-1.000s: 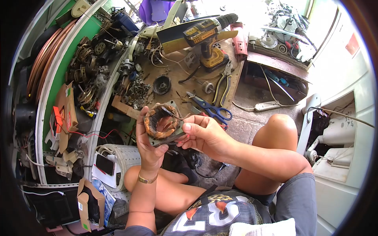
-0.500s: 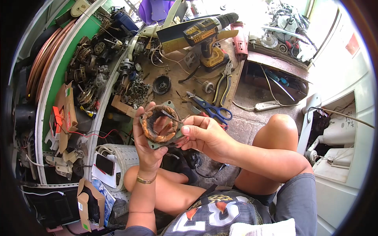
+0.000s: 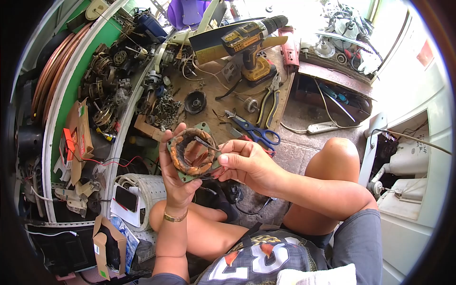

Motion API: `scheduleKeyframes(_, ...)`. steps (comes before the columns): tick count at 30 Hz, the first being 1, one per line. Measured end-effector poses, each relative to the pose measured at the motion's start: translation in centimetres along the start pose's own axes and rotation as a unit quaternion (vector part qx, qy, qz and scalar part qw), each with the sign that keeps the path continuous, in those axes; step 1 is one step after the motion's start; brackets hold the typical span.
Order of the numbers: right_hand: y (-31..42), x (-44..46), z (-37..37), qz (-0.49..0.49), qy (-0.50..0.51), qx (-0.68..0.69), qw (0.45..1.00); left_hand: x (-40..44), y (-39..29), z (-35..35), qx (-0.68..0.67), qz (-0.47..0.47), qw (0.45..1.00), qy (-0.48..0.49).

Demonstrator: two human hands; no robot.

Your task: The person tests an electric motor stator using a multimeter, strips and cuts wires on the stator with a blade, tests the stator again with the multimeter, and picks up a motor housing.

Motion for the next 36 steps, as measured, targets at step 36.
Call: scheduleKeyframes(36,2.5,-1.2,-1.0,0.252,0.004,-0.42,0.872,0.0,0.0,0.3,-0.055,0.043,0.991,-0.112)
Point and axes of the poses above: each hand's wrist, its own x-axis towards the middle knuckle, its own z-axis out of the back of the hand, y = z × x, the point moved 3 cm from there along x, towards the middle knuckle, and after that the axes turned 11 degrees about -y, right-handed, at the moved point
